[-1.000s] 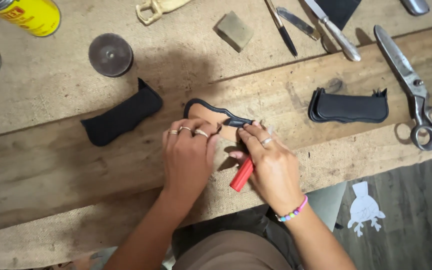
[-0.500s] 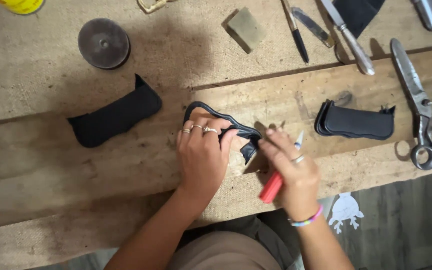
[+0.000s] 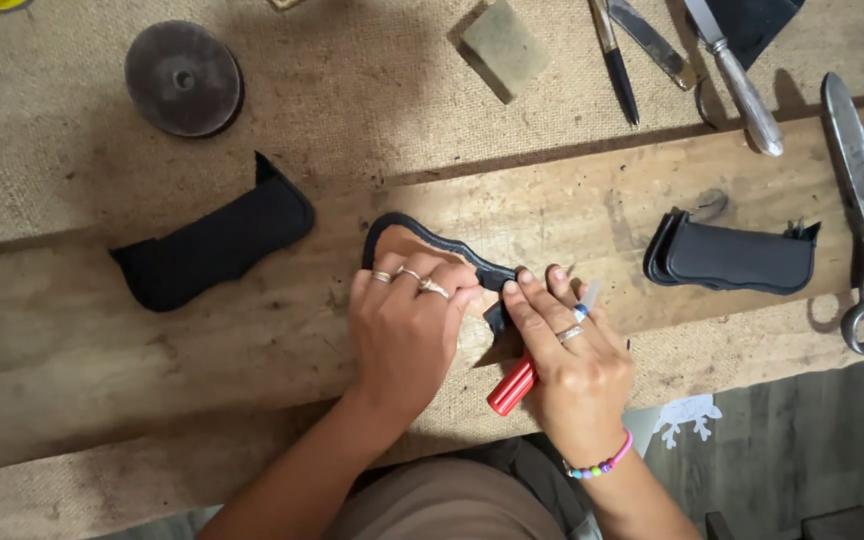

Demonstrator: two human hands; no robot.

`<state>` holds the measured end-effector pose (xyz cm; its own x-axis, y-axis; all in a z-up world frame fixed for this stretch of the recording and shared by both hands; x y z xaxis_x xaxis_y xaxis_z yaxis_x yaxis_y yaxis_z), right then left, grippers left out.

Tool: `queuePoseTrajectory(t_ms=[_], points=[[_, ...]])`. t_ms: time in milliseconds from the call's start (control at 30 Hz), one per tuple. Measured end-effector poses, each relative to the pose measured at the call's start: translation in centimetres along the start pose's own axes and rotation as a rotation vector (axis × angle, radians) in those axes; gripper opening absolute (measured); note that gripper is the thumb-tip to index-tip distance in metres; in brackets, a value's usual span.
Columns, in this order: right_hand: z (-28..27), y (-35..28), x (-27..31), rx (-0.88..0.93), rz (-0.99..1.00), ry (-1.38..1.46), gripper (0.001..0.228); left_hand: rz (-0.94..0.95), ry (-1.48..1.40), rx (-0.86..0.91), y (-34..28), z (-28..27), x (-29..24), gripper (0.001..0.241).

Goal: Tracing and cutting leather pieces using specialized tools on a workbench.

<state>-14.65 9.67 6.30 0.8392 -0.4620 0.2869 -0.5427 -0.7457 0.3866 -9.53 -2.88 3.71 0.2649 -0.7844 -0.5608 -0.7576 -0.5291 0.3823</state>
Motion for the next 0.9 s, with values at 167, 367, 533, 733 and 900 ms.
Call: queuePoseTrajectory(t_ms=[167,367,533,733,900], points=[[0.2,-0.1,0.0,-0.011,0.007,-0.012,0.027,0.003,0.005,0.004,0.1,-0.1,-0.1,0.013],[-0.1,0.2,0.1,-0.010,0.006,-0.016,0.026,0.019,0.019,0.047,-0.4,0.4,-0.1,0.014],[-0.1,-0.1,-0.1,-0.019,0.009,-0.013,0.025,0.025,-0.043,0.022,-0.4,-0.2,-0.4,0.011],[-1.8,-1.8,-3.8,-0.199,0.134,0.375,0.023,-0.083,-0.020,-0.116,-0.2,-0.9,-0.5,0.021],[-1.9,-4.3,-10.1,-0.314,0.359,0.706,0.065,-0.092,0.155,-0.175,-0.1,-0.7,-0.9,0.032]])
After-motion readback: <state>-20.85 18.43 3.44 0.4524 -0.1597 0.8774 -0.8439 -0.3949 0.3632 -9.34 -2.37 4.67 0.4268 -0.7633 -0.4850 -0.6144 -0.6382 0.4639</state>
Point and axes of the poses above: each hand's wrist, its own y-axis towards the middle knuckle, its own z-axis out of the palm, x = y × z, the point moved 9 cm from there along y, towards the middle knuckle, and after that the axes turned 10 degrees about -x, right-handed, at the moved point
